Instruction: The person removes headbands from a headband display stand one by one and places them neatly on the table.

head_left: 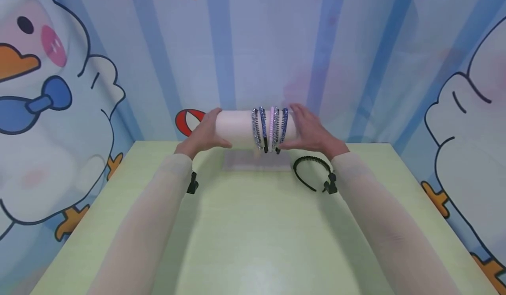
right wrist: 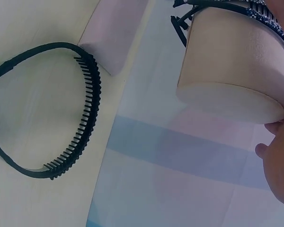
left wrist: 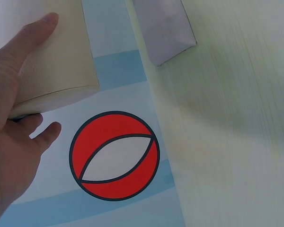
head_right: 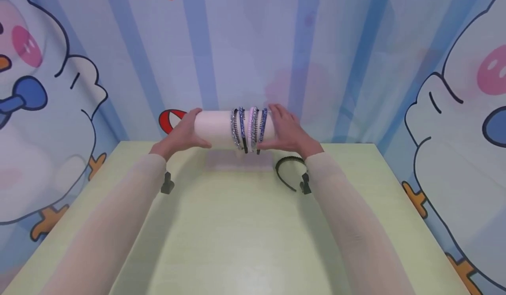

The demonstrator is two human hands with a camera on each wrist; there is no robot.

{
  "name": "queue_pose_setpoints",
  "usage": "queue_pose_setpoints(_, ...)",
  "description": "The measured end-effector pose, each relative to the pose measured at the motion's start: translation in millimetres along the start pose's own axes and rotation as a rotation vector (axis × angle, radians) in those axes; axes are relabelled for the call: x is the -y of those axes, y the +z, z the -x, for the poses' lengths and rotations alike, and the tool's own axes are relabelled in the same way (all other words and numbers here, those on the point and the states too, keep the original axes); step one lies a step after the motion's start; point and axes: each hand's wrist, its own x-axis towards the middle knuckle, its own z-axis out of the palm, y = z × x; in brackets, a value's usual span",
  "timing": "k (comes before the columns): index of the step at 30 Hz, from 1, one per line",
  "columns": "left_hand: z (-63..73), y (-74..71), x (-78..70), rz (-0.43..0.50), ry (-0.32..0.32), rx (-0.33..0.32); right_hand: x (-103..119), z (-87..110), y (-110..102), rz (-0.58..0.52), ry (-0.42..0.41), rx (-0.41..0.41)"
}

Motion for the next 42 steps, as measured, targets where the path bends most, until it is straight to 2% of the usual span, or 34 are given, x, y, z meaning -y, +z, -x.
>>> queue_pose_setpoints(7, -1.6, -0.3, -2.3, -0.016, 0.0, -0.005, 2.9, -3.9, -2.8, 0.078, -0.039, 0.026)
queue_pose_setpoints(25, -1.6, -1.3, -6.6, -0.016, -0.001, 0.003, 9.5, -7.1, -6.7, 0.196, -0.052, 0.051)
queue_pose_setpoints(33, 0.8, -1.3, -5.0, -0.004, -0.013, 0.004, 8.6, -10.3, -3.1, 0.263, -0.031, 0.097)
queue_pose_setpoints(42, 3.1, -1.1, -2.9, -0.003, -0.006, -0.001, 8.6, -12.0, 0.7, 0.275, -0.042, 0.085)
